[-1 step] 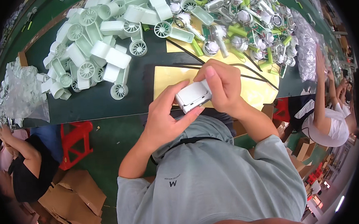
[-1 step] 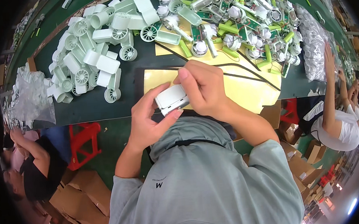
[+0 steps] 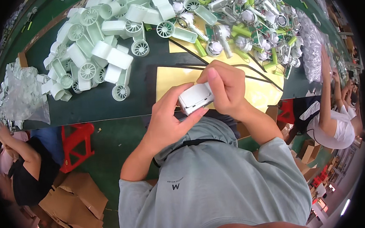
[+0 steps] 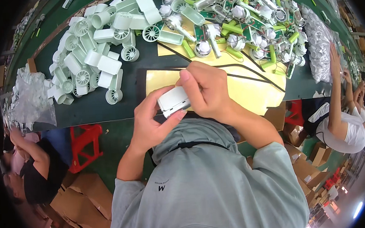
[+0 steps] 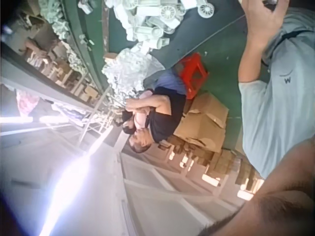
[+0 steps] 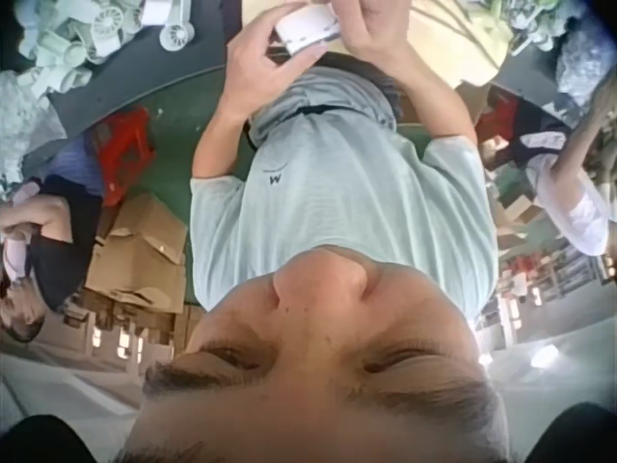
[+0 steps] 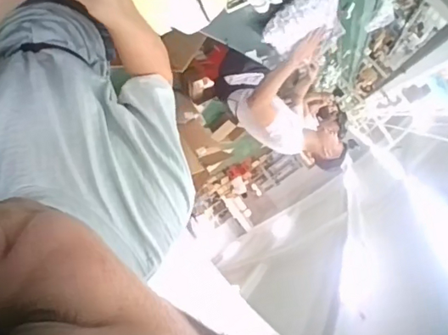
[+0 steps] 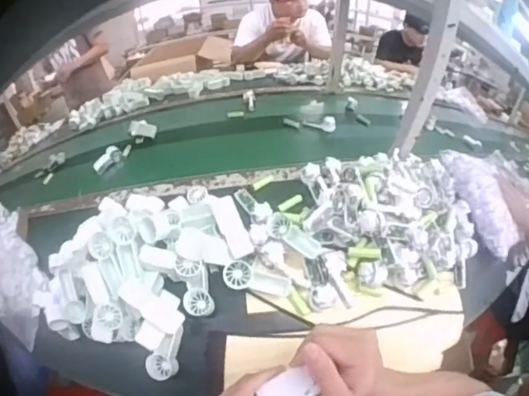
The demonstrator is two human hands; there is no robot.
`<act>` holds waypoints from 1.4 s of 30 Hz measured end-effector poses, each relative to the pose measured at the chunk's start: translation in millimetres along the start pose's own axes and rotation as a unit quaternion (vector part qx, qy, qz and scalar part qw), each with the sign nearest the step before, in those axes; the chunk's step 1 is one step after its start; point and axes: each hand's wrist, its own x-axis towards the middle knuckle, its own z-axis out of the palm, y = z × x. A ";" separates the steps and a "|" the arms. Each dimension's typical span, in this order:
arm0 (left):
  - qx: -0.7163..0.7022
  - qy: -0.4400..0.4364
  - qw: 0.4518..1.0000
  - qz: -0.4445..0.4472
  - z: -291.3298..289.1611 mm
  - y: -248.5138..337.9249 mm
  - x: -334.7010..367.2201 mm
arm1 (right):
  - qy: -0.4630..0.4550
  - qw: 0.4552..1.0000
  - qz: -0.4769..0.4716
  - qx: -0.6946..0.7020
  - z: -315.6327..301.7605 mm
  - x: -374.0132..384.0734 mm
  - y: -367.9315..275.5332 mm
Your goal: The person assembles portable electric fans by fitting internal wiring, motors, and batteries into plastic casings, applying adhesive strips, pressing the housing pieces together, and placing assembled units onto a conveyor belt.
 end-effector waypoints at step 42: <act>0.107 -0.006 0.982 0.154 -8.7 -9.5 26.6 | -0.011 0.996 0.070 0.045 -5.6 -0.9 -1.3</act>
